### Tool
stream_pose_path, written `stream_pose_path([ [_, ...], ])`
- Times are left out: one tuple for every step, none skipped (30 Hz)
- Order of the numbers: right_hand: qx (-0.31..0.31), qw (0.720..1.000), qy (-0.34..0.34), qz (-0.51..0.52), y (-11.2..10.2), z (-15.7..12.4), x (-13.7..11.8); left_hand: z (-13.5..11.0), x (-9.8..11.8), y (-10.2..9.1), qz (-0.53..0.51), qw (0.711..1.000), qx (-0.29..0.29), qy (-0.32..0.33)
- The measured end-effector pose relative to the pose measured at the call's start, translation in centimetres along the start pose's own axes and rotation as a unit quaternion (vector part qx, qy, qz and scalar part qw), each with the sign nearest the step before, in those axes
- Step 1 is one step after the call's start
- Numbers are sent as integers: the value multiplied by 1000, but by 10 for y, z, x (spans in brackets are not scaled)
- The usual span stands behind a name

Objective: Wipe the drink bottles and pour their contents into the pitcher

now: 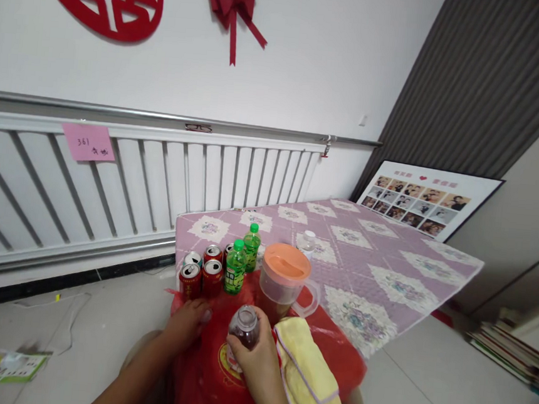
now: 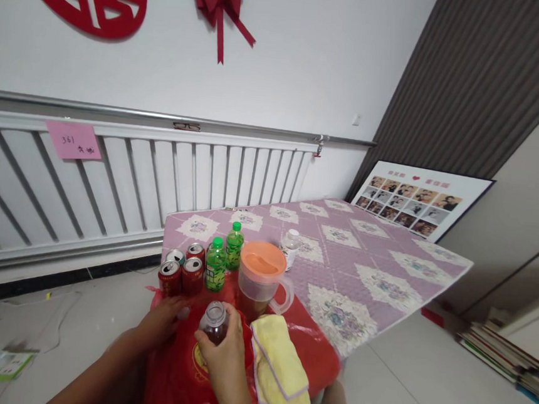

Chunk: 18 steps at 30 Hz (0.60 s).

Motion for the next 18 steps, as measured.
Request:
stream_pose_path([
  [4,1000,-4,1,0,0,0,0,0,1,1,1000,-2,-1],
  [6,1000,-7,2,0,0,-1,1,0,2,0,1000,-4,-2],
  [5,1000,-10,3,-1,0,-2,1,0,2,-3,1000,-4,-3],
  [2,1000,-12,3,-2,0,-3,1,0,2,-6,1000,-4,-4],
  [-1,1000,-13,2,-2,0,-4,1,1,3,-10,1000,-2,-6],
  [-3,1000,-13,1,-3,0,-5,0,1,3,-15,1000,2,-8],
  [-7,1000,-13,-1,-3,0,-7,0,1,3,-21,1000,7,-11],
  [-10,1000,-11,-2,-4,0,-8,-1,0,3,-28,999,13,-14],
  [-11,1000,-7,-4,-4,0,-8,-2,-1,4,-35,999,21,-19],
  [-12,1000,-4,-4,-4,0,-8,-4,-2,4,-43,998,31,-24],
  [-12,1000,0,-3,-3,0,-8,-5,-4,3,-51,997,43,-30],
  [-12,1000,4,-1,-3,0,-7,-7,-7,3,-60,996,56,-37],
  [-13,1000,8,1,-2,0,-7,-8,-10,3,-70,994,70,-43],
  [-15,1000,13,4,-2,0,-6,-10,-13,2,-81,992,85,-49],
  [-18,1000,17,7,-1,0,-5,-13,-15,1,-92,989,100,-57],
  [-22,999,21,9,-1,0,-4,-16,-17,0,-103,986,114,-65],
  [-25,999,24,11,-1,0,-4,-19,-17,-1,-111,983,126,-74],
  [-29,999,25,12,-2,0,-4,-24,-16,-3,-126,979,137,-84],
])
Point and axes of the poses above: each hand's wrist, its own z-axis towards the middle knuckle, its own y-axis out of the palm, x = y × z, the point moved 1 cm from there along z, towards the middle knuckle, and after that the axes turned 5 degrees about -y, right-handed, at the moved point
